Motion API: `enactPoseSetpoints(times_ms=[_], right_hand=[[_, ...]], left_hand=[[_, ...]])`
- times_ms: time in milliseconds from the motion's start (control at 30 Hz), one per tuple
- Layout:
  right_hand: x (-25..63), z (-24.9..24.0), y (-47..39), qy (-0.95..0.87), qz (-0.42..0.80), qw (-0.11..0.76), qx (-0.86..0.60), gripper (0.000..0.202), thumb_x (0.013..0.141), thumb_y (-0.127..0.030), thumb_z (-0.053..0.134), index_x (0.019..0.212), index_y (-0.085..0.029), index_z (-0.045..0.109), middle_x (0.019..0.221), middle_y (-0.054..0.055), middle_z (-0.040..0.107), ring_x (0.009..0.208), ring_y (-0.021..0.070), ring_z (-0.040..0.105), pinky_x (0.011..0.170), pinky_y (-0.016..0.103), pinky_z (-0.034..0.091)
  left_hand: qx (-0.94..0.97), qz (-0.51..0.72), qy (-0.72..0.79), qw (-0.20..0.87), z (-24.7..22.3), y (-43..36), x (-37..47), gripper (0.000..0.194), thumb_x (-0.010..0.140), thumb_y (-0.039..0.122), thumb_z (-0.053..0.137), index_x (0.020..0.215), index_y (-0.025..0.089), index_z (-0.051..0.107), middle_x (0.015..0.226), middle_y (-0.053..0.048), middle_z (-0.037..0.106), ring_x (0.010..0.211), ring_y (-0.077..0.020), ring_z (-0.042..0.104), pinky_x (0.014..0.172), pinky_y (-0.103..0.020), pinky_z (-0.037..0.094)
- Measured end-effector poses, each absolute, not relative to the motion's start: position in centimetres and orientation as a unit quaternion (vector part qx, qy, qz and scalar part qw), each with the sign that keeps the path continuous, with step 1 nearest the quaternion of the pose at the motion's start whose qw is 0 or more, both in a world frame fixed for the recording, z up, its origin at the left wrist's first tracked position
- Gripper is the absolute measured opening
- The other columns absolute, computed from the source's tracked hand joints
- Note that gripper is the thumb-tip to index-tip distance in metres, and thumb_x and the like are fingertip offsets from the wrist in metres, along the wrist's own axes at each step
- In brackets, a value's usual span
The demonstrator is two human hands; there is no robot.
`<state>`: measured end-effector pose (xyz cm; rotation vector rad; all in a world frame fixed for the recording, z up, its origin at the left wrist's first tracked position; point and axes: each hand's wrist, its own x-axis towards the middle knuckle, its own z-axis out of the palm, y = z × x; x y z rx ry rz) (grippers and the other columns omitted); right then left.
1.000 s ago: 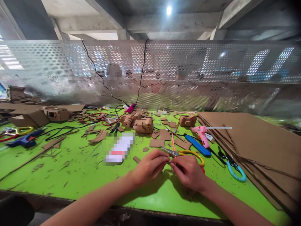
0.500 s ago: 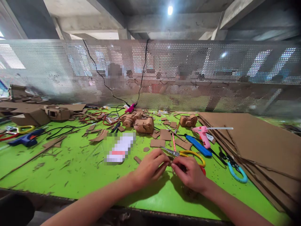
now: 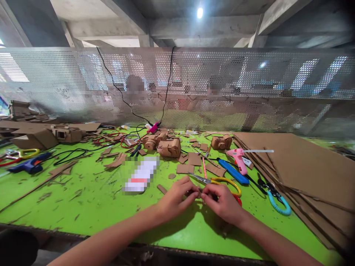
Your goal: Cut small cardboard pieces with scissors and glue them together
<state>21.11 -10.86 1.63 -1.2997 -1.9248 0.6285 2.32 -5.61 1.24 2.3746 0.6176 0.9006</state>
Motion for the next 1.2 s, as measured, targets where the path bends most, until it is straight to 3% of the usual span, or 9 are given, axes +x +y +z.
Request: enactPoseSetpoints(times_ms=[1200], right_hand=[[21.13, 1.10, -10.56, -0.745, 0.270, 0.327, -0.514, 0.020, 0.082, -0.025, 0.053, 0.064, -0.018, 0.051, 0.051, -0.005, 0.042, 0.049, 0.0091, 0.035, 0.048, 0.022, 0.026]], left_hand=[[0.886, 0.300, 0.241, 0.260, 1.16, -5.53, 2.45, 0.011, 0.086, 0.015, 0.053, 0.079, 0.015, 0.062, 0.076, -0.002, 0.055, 0.075, -0.0152, 0.053, 0.066, -0.025, 0.041]])
